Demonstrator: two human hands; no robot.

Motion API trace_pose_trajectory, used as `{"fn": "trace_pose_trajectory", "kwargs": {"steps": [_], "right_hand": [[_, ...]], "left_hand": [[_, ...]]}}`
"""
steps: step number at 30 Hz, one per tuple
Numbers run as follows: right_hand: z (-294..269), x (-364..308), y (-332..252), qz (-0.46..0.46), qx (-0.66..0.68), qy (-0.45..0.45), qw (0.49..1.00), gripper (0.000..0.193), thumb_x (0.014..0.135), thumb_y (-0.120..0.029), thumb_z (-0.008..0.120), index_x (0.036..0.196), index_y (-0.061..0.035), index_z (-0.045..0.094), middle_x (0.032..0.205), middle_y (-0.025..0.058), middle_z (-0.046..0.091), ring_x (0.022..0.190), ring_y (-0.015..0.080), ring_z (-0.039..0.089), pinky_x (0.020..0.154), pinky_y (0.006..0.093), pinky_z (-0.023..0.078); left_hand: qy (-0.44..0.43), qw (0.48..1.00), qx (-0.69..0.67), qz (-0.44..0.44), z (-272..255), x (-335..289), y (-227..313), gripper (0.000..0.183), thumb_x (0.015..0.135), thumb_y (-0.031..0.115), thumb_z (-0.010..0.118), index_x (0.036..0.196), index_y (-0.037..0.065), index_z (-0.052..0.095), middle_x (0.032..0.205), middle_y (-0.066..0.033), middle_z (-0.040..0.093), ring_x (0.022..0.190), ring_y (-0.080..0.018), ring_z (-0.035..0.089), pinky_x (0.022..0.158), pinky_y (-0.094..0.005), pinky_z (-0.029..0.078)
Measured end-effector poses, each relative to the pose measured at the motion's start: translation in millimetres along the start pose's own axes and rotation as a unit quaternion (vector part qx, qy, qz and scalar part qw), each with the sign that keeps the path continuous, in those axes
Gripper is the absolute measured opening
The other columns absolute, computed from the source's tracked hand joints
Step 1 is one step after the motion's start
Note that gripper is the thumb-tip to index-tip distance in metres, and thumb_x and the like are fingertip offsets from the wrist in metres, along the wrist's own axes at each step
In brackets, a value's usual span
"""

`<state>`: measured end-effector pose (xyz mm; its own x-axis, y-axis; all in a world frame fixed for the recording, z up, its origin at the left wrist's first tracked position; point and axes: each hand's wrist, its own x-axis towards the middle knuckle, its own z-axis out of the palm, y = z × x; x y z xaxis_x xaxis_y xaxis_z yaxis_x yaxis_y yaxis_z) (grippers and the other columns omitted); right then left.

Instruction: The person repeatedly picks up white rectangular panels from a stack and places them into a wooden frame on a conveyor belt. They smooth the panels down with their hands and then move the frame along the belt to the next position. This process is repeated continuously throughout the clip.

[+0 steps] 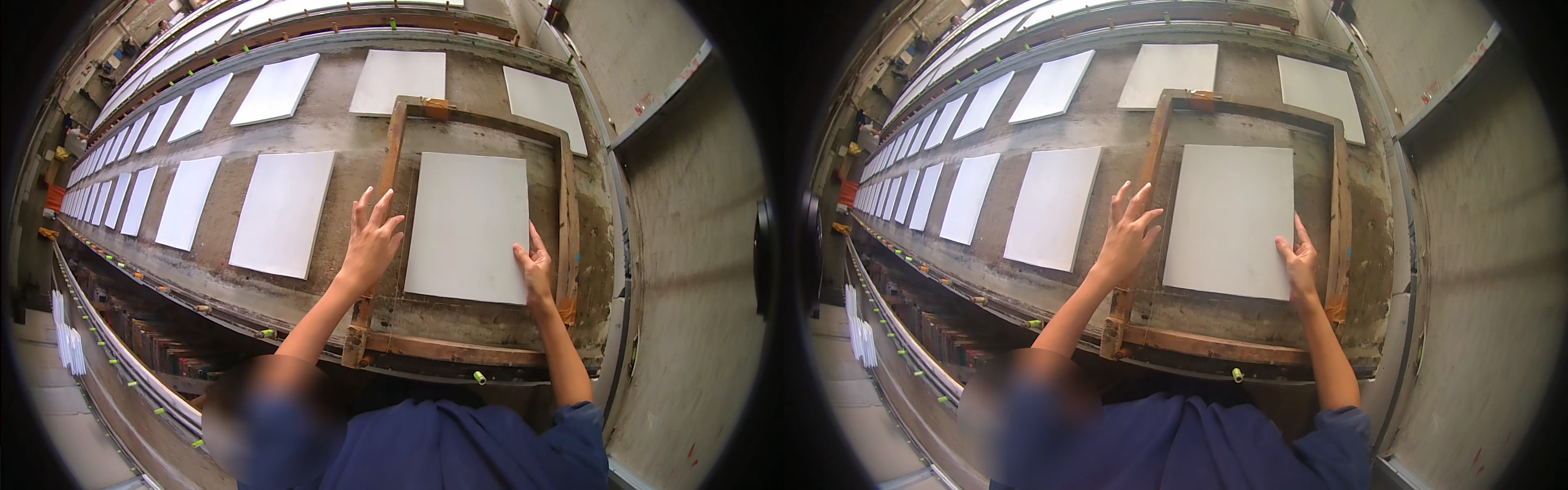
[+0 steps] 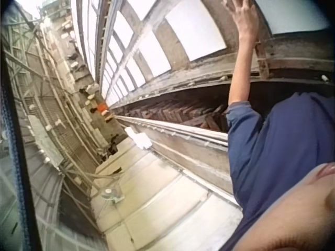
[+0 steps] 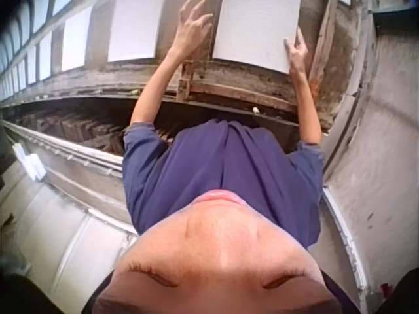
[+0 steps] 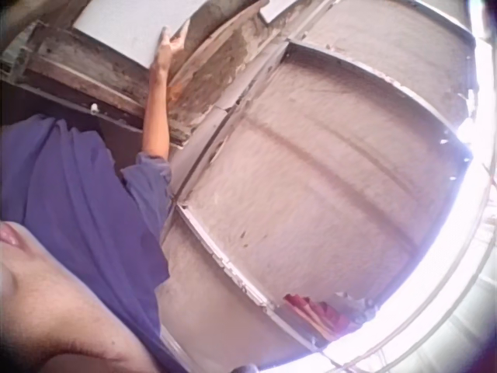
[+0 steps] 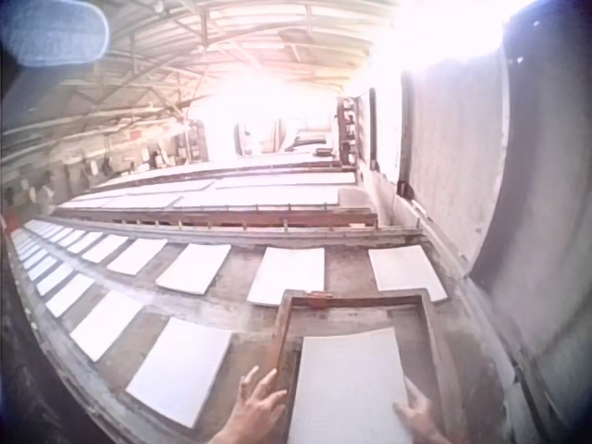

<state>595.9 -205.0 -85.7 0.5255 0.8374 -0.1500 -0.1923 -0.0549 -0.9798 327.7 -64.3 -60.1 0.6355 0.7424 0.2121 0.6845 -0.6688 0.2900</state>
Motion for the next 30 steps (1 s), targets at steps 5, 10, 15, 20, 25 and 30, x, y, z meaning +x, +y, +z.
{"fn": "trace_pose_trajectory", "kwargs": {"steps": [5,10,15,20,25,30], "right_hand": [[4,-3,9,0.023,-0.001,0.008,1.0,0.058,0.087,-0.004,0.057,0.139,-0.002,0.033,0.121,0.0166,0.056,0.102,0.018,0.06,0.088,0.0295,0.051],[6,-8,13,0.031,-0.005,0.009,0.999,0.058,0.086,-0.004,0.057,0.139,-0.0022,0.033,0.12,0.0173,0.056,0.102,0.0179,0.06,0.087,0.0297,0.051],[8,-10,13,0.036,-0.017,0.01,0.999,0.058,0.086,-0.004,0.057,0.139,-0.0013,0.033,0.121,0.0179,0.055,0.101,0.0181,0.06,0.087,0.0294,0.051],[8,-10,16,0.028,-0.031,0.007,0.999,0.058,0.086,-0.004,0.057,0.138,0.0014,0.033,0.125,0.0189,0.052,0.105,0.0187,0.058,0.089,0.029,0.049],[9,-11,14,-0.032,-0.133,0.024,0.99,0.059,0.084,-0.008,0.06,0.137,0.0036,0.035,0.125,0.0188,0.053,0.108,0.0218,0.056,0.093,0.0318,0.046],[6,-6,10,-0.034,-0.36,0.066,0.93,0.06,0.08,-0.018,0.067,0.133,-0.0022,0.045,0.118,0.0133,0.052,0.11,0.0257,0.05,0.097,0.0351,0.04]], "left_hand": [[-0.025,0.999,-0.006,-0.02,9,7,2,0.024,0.079,0.02,0.069,0.098,0.007,0.07,0.145,-0.0088,0.028,0.137,-0.0318,0.012,0.114,-0.0495,0.013],[-0.036,0.999,0.0,-0.024,10,10,6,0.019,0.077,0.022,0.071,0.092,0.01,0.072,0.147,-0.0085,0.026,0.138,-0.0318,0.01,0.114,-0.0499,0.01],[-0.015,0.999,0.021,-0.018,15,10,8,0.016,0.076,0.023,0.072,0.088,0.012,0.073,0.147,-0.0082,0.028,0.138,-0.0323,0.01,0.114,-0.0501,0.009],[0.002,0.999,0.019,-0.027,17,11,10,0.015,0.071,0.02,0.076,0.084,0.013,0.073,0.146,-0.0077,0.03,0.138,-0.0323,0.011,0.114,-0.0498,0.01],[0.016,0.999,0.013,-0.038,20,13,13,0.011,0.069,0.015,0.078,0.078,0.012,0.072,0.144,-0.0062,0.034,0.138,-0.0316,0.012,0.114,-0.0502,0.011],[0.003,0.998,0.024,-0.059,16,14,19,0.014,0.069,0.014,0.077,0.082,0.014,0.073,0.139,-0.0023,0.039,0.137,-0.0274,0.016,0.115,-0.0502,0.014]]}}
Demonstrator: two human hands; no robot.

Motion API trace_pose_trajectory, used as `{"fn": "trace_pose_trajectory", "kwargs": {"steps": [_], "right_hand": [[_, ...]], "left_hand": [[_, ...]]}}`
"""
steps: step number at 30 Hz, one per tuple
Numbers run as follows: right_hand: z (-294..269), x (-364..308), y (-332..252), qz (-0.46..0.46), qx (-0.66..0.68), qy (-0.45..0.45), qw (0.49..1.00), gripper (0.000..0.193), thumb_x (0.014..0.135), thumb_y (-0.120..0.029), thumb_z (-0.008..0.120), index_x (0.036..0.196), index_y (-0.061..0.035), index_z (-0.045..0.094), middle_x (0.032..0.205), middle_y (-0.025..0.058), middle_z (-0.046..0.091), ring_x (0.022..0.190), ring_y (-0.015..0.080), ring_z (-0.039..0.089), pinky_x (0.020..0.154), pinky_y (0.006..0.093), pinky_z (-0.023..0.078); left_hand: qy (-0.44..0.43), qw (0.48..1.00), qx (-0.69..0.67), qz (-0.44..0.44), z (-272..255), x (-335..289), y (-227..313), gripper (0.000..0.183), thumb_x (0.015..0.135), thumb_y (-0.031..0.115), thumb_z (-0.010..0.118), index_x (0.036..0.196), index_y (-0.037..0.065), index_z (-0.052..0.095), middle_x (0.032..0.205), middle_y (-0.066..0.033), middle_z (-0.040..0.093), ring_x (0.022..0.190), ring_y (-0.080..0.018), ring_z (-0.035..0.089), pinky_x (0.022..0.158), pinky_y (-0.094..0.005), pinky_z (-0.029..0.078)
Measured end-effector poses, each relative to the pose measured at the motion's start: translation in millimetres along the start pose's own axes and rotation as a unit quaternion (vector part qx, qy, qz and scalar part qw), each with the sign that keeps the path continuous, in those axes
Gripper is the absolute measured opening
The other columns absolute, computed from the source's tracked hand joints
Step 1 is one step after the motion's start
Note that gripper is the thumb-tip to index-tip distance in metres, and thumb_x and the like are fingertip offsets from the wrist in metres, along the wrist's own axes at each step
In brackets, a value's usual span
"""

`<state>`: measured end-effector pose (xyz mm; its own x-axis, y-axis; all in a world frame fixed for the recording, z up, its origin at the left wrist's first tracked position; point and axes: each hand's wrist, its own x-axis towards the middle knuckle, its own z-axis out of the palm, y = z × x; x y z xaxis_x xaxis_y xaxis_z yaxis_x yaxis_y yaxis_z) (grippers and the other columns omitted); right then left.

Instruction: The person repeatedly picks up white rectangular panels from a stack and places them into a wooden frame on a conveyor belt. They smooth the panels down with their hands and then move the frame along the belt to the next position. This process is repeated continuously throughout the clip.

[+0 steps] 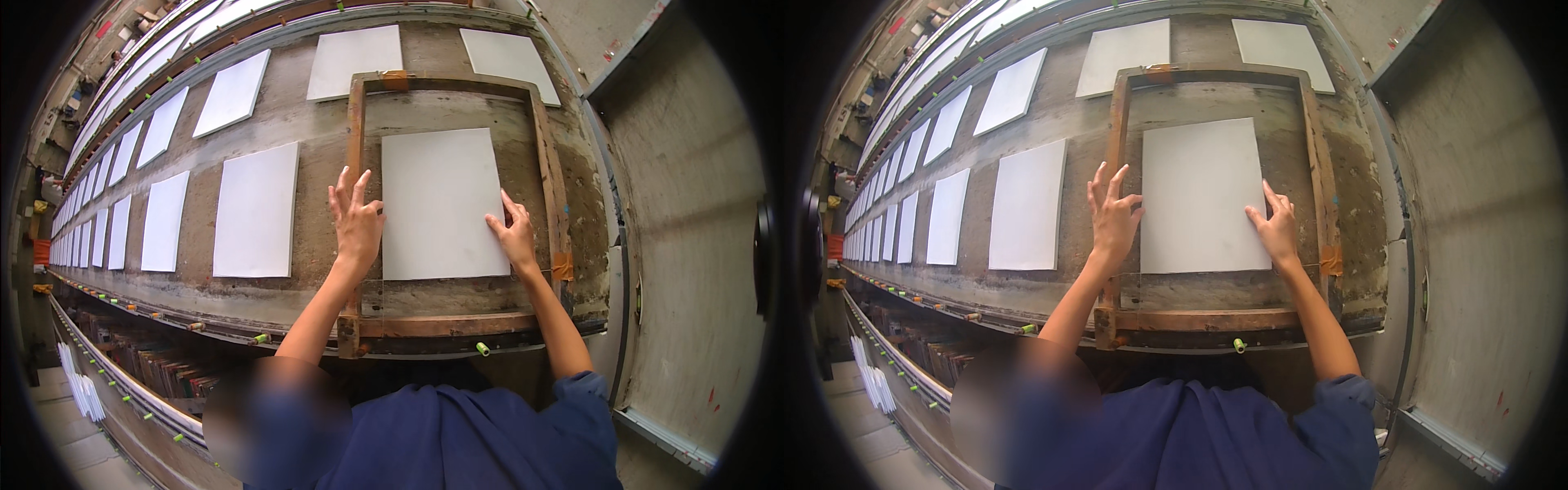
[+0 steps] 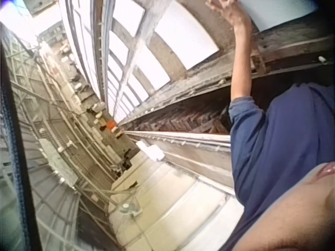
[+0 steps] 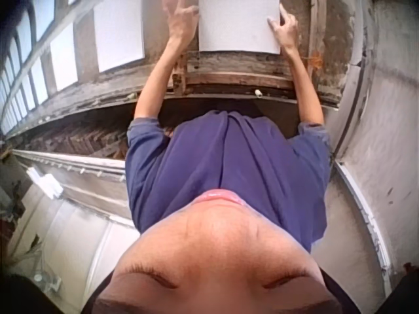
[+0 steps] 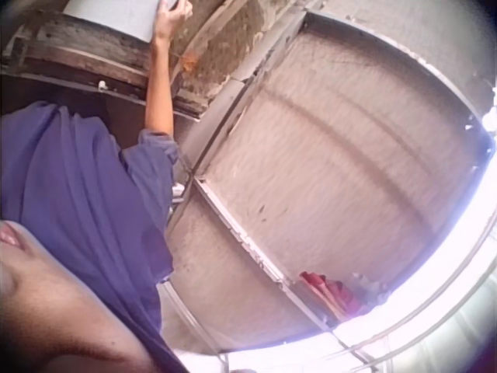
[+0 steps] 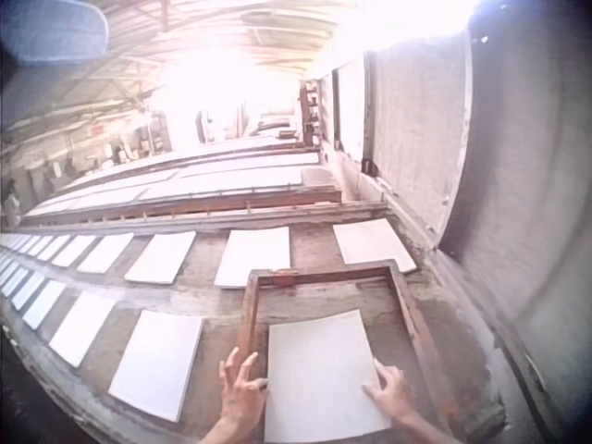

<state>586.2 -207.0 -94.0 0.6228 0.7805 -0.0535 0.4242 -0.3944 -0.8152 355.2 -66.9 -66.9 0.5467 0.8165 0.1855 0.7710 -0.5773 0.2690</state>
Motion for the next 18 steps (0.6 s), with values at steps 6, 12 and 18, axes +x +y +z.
{"fn": "trace_pose_trajectory", "kwargs": {"steps": [6,12,18], "right_hand": [[3,-2,7,-0.022,-0.048,0.016,0.998,0.06,0.078,-0.02,0.07,0.132,-0.0052,0.048,0.114,0.0122,0.047,0.109,0.0259,0.041,0.098,0.0345,0.036],[19,-9,17,-0.111,-0.202,0.067,0.971,0.059,0.082,-0.022,0.063,0.133,0.002,0.042,0.12,0.0152,0.041,0.109,0.0276,0.038,0.1,0.0375,0.032],[31,-9,8,-0.213,-0.408,0.042,0.887,0.06,0.095,-0.028,0.032,0.142,0.0045,0.017,0.15,0.0169,0.015,0.139,0.0278,0.011,0.114,0.0407,0.015]], "left_hand": [[0.026,0.999,-0.021,0.017,9,-5,-2,0.007,0.069,0.006,0.075,0.073,0.01,0.072,0.138,-0.0059,0.04,0.137,-0.0302,0.017,0.114,-0.0524,0.011],[-0.029,0.988,0.135,0.072,24,-12,4,0.027,0.081,0.02,0.064,0.098,-0.001,0.066,0.138,-0.0132,0.039,0.137,-0.034,0.016,0.113,-0.0533,0.011],[-0.18,0.967,0.177,0.015,26,-29,39,0.086,0.091,0.052,0.038,0.132,-0.021,0.021,0.148,-0.0303,0.0,0.139,-0.0364,-0.009,0.112,-0.0502,0.0]]}}
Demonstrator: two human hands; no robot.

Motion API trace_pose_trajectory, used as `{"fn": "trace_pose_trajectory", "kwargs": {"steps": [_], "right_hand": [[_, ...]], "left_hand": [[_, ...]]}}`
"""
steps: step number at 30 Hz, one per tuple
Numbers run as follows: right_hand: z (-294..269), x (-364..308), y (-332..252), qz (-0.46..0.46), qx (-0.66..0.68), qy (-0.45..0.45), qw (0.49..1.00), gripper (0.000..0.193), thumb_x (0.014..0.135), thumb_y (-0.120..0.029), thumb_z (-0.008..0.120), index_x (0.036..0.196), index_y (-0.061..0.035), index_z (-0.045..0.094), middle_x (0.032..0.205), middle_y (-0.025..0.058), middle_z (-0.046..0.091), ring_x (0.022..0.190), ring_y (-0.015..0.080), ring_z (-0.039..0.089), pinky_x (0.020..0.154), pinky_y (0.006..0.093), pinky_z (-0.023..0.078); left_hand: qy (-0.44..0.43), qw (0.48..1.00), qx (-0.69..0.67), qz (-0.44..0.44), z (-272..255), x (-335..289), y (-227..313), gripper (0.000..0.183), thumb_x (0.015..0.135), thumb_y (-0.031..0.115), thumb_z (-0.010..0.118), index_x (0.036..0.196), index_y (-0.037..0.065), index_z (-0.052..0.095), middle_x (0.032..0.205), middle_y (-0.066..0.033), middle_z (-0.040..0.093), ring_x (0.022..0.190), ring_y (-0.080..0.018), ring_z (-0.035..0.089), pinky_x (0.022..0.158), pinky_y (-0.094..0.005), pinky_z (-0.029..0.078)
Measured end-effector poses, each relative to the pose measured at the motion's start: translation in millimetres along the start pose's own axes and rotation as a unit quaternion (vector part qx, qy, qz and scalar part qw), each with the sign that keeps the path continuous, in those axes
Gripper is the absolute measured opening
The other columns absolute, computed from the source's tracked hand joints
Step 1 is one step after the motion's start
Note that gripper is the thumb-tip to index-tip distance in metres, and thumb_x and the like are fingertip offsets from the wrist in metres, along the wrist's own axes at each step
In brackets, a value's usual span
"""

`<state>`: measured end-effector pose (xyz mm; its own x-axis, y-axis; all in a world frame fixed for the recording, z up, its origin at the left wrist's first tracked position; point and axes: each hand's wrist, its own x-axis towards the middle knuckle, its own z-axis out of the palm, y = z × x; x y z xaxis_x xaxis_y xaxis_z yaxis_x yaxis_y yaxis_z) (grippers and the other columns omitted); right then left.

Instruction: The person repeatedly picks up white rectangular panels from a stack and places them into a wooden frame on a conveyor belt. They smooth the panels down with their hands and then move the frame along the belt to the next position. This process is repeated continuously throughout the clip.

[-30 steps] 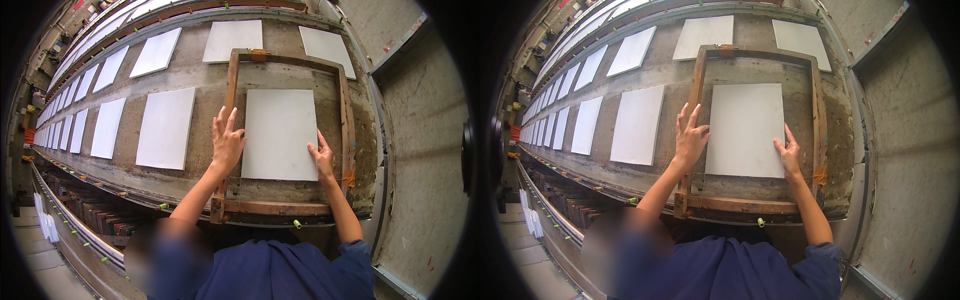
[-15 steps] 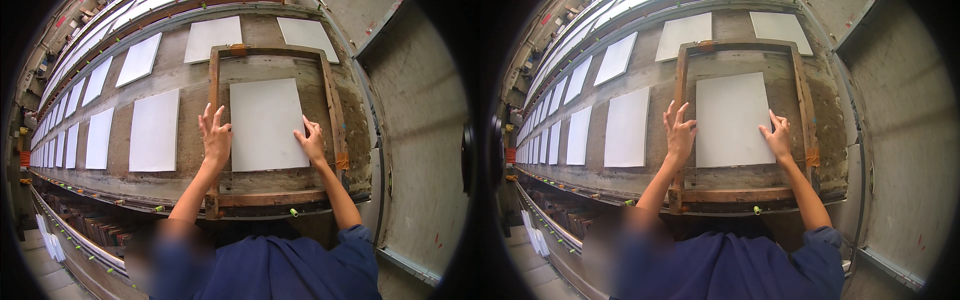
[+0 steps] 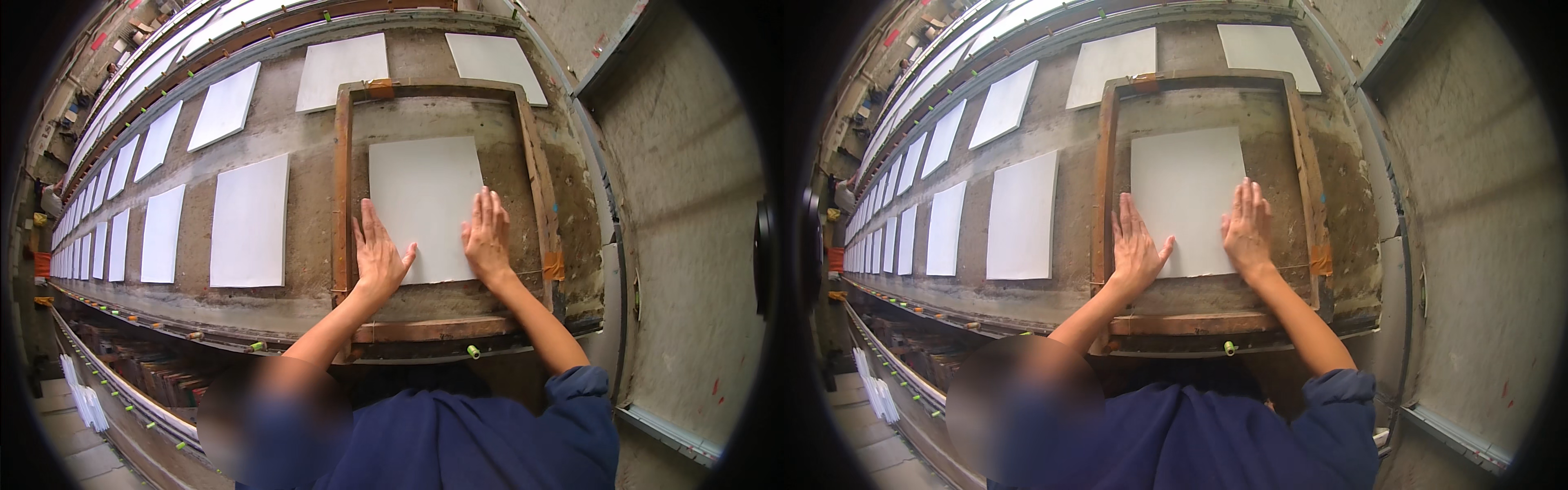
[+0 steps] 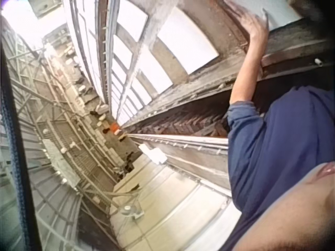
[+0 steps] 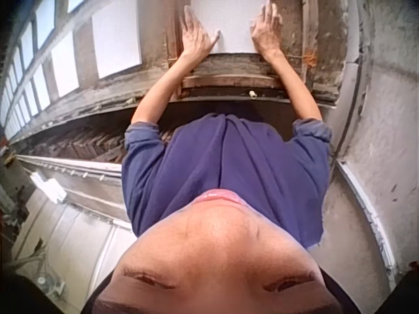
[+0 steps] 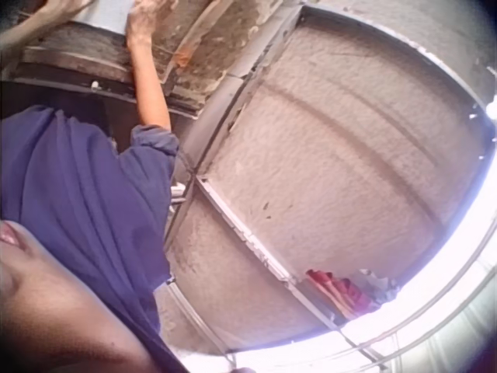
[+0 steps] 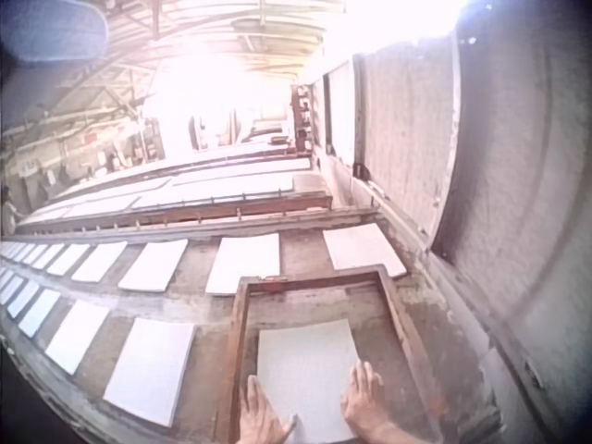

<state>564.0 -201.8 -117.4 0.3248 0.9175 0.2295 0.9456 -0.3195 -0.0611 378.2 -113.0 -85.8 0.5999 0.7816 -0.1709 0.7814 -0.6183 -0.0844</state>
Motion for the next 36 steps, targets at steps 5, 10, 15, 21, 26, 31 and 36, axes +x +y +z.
{"fn": "trace_pose_trajectory", "kwargs": {"steps": [5,10,15,21,26,31,36], "right_hand": [[3,6,-2,-0.135,0.07,-0.029,0.988,0.061,0.092,-0.027,0.039,0.142,0.0037,0.021,0.15,0.0157,0.018,0.141,0.0271,0.01,0.115,0.0394,0.011],[-4,22,-4,-0.179,0.112,-0.046,0.976,0.061,0.086,-0.019,0.048,0.14,0.0008,0.029,0.147,0.0153,0.028,0.138,0.0262,0.022,0.114,0.0392,0.019],[19,84,0,-0.191,0.142,-0.009,0.971,0.055,0.085,-0.014,0.046,0.138,-0.0015,0.036,0.141,0.015,0.038,0.133,0.0243,0.033,0.111,0.0382,0.025],[33,135,-1,-0.141,0.134,0.037,0.98,0.046,0.089,-0.017,0.043,0.133,-0.0021,0.044,0.137,0.0131,0.044,0.13,0.0223,0.038,0.11,0.0362,0.028],[44,125,2,-0.008,0.065,0.084,0.994,0.046,0.093,-0.022,0.041,0.133,0.0017,0.042,0.138,0.0168,0.042,0.132,0.0264,0.035,0.111,0.0371,0.026],[28,58,9,0.02,0.172,0.056,0.983,0.057,0.094,-0.027,0.039,0.14,0.0048,0.025,0.148,0.0201,0.021,0.139,0.0301,0.018,0.113,0.0399,0.02],[-4,7,-2,-0.037,0.097,-0.055,0.993,0.067,0.091,-0.029,0.042,0.142,0.0057,0.017,0.15,0.023,0.009,0.141,0.0323,0.006,0.115,0.0426,0.011]], "left_hand": [[0.074,0.989,-0.096,0.088,17,5,-4,0.088,0.091,0.05,0.041,0.139,-0.014,0.003,0.147,-0.0315,-0.005,0.139,-0.0372,-0.011,0.113,-0.0473,0.002],[0.098,0.966,-0.176,0.164,14,29,-7,0.083,0.089,0.043,0.049,0.143,-0.005,0.007,0.147,-0.0306,-0.002,0.138,-0.0418,-0.007,0.111,-0.0529,0.002],[0.129,0.975,-0.141,0.118,7,99,14,0.072,0.089,0.044,0.044,0.144,0.003,0.019,0.15,-0.023,0.008,0.139,-0.0413,-0.001,0.103,-0.0681,-0.002],[0.192,0.965,-0.158,0.078,14,148,12,0.069,0.088,0.041,0.045,0.143,0.004,0.024,0.15,-0.0169,0.018,0.141,-0.0335,0.007,0.101,-0.0704,-0.002],[0.258,0.943,-0.211,-0.011,22,151,12,0.085,0.083,0.046,0.053,0.136,-0.014,0.023,0.145,-0.0303,0.018,0.139,-0.0359,0.012,0.114,-0.0441,0.007],[0.213,0.958,-0.173,0.076,31,88,1,0.088,0.084,0.049,0.052,0.138,-0.012,0.018,0.147,-0.0291,0.011,0.139,-0.0389,0.006,0.113,-0.0488,0.004],[0.098,0.968,-0.14,0.182,10,25,22,0.092,0.078,0.061,0.054,0.145,0.01,0.019,0.15,-0.0249,0.005,0.139,-0.0416,-0.003,0.097,-0.0733,-0.005]]}}
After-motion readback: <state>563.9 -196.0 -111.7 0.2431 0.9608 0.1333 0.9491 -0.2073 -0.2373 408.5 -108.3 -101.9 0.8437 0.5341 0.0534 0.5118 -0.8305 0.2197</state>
